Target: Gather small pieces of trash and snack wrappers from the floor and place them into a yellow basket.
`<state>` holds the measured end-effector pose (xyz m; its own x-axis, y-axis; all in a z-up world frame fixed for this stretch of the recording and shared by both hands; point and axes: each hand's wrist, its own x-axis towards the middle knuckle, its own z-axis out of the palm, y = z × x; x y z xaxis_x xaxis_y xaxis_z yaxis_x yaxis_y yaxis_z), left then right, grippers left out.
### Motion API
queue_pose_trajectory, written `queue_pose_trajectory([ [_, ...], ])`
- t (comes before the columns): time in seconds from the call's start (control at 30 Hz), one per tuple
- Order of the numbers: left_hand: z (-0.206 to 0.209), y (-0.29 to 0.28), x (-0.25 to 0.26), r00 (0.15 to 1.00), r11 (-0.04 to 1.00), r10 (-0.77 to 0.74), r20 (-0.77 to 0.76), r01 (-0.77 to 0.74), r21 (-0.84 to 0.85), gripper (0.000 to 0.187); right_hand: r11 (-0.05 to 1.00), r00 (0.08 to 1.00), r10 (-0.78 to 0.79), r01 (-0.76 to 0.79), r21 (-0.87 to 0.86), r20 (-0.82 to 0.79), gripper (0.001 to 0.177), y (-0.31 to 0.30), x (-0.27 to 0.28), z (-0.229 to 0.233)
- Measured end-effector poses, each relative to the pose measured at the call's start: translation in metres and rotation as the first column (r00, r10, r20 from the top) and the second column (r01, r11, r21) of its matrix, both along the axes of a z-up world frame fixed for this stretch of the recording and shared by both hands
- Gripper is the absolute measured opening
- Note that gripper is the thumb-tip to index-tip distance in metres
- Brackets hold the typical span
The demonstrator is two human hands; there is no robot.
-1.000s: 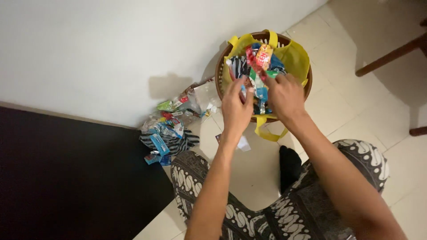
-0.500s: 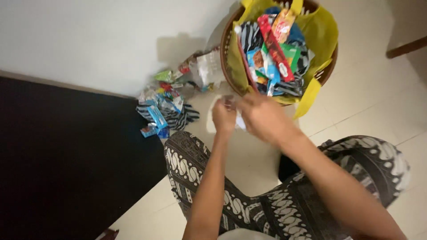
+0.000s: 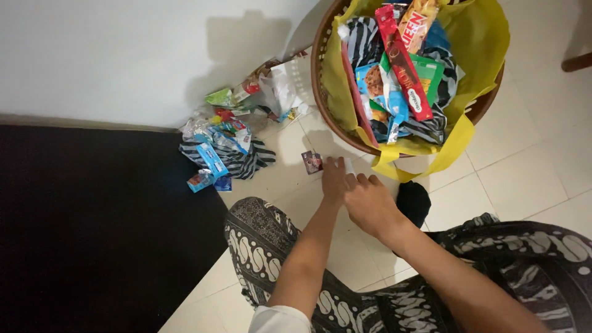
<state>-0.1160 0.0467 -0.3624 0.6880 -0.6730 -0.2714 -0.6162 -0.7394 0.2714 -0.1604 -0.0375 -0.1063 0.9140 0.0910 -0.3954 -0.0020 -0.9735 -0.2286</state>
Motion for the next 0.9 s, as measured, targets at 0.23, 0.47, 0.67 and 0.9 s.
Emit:
queue_pose_trajectory([
  [0.23,-0.050,0.009,-0.007,0.816,0.843,0.332,-0.473,-0.482,-0.241,0.022,0.999,0.993,-0.048,0.047,0.013,0.111,0.041,-0.004,-0.002,0.000],
  [0.47,-0.031,0.000,-0.008,0.915,0.917,0.253,-0.314,-0.330,-0.223,0.061,0.995,0.993,-0.095,0.095,0.001,0.071,0.032,-0.007,-0.006,0.007],
  [0.67,-0.095,0.007,-0.014,0.985,0.964,0.155,-0.078,-0.168,-0.207,0.048,0.994,0.988,-0.113,0.113,0.011,0.105,0.047,-0.009,-0.012,0.017],
  [0.9,-0.116,0.007,0.003,0.800,0.651,0.319,-0.507,-0.574,-0.496,0.013,0.987,0.982,-0.157,0.159,-0.009,0.108,0.038,-0.011,-0.026,0.019],
])
